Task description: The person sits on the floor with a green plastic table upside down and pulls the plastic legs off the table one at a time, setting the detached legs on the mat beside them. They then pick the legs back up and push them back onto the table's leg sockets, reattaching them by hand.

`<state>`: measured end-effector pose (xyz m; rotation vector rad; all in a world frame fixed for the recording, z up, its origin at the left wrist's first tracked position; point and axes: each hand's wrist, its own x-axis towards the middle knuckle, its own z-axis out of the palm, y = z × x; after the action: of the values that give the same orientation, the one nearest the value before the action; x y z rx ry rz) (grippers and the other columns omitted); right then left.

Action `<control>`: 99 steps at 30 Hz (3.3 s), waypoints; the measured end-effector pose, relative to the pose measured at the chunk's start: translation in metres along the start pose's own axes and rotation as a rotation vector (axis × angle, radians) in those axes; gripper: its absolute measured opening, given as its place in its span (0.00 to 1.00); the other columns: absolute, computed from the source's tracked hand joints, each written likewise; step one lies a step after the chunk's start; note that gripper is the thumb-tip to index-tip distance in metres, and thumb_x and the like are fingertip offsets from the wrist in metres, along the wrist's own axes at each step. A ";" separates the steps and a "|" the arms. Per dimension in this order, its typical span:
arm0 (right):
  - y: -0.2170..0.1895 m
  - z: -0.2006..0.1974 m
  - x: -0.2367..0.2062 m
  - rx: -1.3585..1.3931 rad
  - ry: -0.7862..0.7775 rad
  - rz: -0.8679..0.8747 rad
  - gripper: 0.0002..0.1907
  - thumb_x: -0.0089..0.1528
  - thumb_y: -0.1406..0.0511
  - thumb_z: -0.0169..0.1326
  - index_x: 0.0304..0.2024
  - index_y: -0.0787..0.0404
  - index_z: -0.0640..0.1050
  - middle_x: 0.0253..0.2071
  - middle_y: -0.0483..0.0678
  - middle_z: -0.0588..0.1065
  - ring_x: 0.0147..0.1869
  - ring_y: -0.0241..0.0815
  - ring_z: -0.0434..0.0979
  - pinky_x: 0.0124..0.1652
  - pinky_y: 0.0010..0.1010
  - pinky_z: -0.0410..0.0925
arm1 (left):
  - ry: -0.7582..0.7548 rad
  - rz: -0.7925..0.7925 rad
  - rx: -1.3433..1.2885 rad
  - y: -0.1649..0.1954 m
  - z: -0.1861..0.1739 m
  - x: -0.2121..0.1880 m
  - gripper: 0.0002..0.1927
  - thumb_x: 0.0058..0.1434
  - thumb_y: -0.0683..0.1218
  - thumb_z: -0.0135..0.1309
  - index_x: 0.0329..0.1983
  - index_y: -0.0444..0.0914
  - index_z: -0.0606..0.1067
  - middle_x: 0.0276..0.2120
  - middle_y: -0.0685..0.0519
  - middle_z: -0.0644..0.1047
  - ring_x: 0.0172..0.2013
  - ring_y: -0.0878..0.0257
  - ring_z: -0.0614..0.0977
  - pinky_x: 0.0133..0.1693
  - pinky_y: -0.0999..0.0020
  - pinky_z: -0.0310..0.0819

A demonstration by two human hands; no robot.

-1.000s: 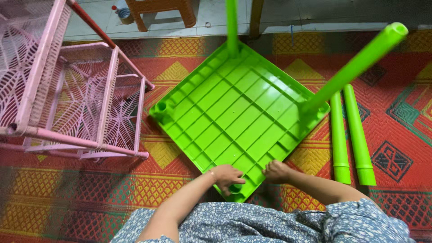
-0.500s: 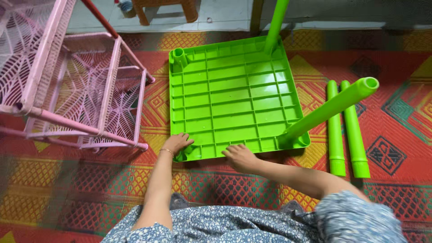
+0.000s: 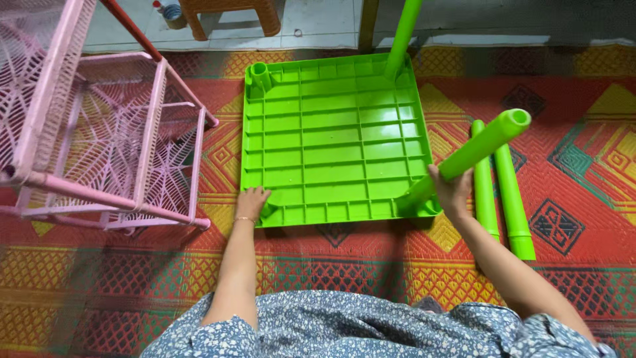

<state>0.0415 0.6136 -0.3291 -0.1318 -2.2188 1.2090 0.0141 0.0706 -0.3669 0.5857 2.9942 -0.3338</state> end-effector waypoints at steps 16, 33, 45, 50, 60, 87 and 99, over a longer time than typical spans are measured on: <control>-0.011 0.032 -0.003 0.198 -0.027 0.053 0.10 0.55 0.72 0.67 0.29 0.59 0.77 0.35 0.43 0.79 0.39 0.33 0.79 0.42 0.27 0.74 | 0.214 0.022 -0.773 0.222 -0.002 0.066 0.22 0.50 0.43 0.55 0.50 0.38 0.76 0.52 0.43 0.76 0.56 0.45 0.76 0.60 0.48 0.67; -0.038 0.065 -0.079 0.541 -0.037 0.259 0.11 0.54 0.76 0.66 0.35 0.62 0.78 0.42 0.44 0.78 0.44 0.33 0.78 0.43 0.28 0.74 | 0.349 0.067 -1.376 0.340 -0.018 0.091 0.34 0.42 0.47 0.73 0.54 0.42 0.73 0.49 0.45 0.78 0.53 0.45 0.79 0.54 0.55 0.75; -0.021 0.002 0.002 0.596 -0.864 0.151 0.27 0.51 0.68 0.71 0.47 0.57 0.70 0.45 0.44 0.74 0.52 0.37 0.77 0.51 0.32 0.73 | 0.192 -0.003 -1.257 0.344 -0.030 0.101 0.39 0.37 0.52 0.76 0.52 0.42 0.73 0.47 0.47 0.78 0.49 0.48 0.80 0.51 0.56 0.76; -0.042 -0.007 0.004 0.499 -0.903 0.179 0.26 0.51 0.66 0.71 0.47 0.59 0.72 0.48 0.47 0.76 0.55 0.41 0.77 0.55 0.35 0.73 | 0.182 0.006 -1.259 0.344 -0.028 0.099 0.41 0.39 0.51 0.75 0.57 0.40 0.70 0.50 0.45 0.76 0.51 0.46 0.79 0.51 0.56 0.75; -0.041 0.046 -0.096 0.085 -0.021 0.196 0.32 0.51 0.63 0.76 0.48 0.67 0.70 0.42 0.46 0.73 0.45 0.37 0.74 0.47 0.31 0.70 | 0.308 0.078 -1.235 0.351 -0.007 0.098 0.34 0.45 0.47 0.71 0.57 0.43 0.73 0.52 0.47 0.77 0.54 0.48 0.79 0.54 0.57 0.76; -0.093 0.008 -0.070 0.201 -0.082 0.089 0.35 0.53 0.65 0.74 0.56 0.65 0.68 0.53 0.47 0.72 0.55 0.37 0.73 0.52 0.30 0.71 | 0.342 0.057 -1.386 0.359 -0.015 0.079 0.41 0.45 0.47 0.72 0.62 0.38 0.69 0.55 0.42 0.76 0.55 0.44 0.78 0.56 0.55 0.75; -0.066 -0.021 0.048 0.781 -1.326 0.197 0.27 0.45 0.75 0.71 0.42 0.57 0.72 0.45 0.45 0.74 0.53 0.40 0.75 0.51 0.35 0.72 | 0.217 0.202 -1.275 0.342 -0.018 0.094 0.41 0.39 0.48 0.74 0.58 0.39 0.71 0.51 0.44 0.78 0.52 0.45 0.80 0.53 0.55 0.75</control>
<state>0.0270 0.6081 -0.2464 1.0666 -2.4256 2.6809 0.0561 0.4178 -0.4278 0.7059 2.5023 1.5638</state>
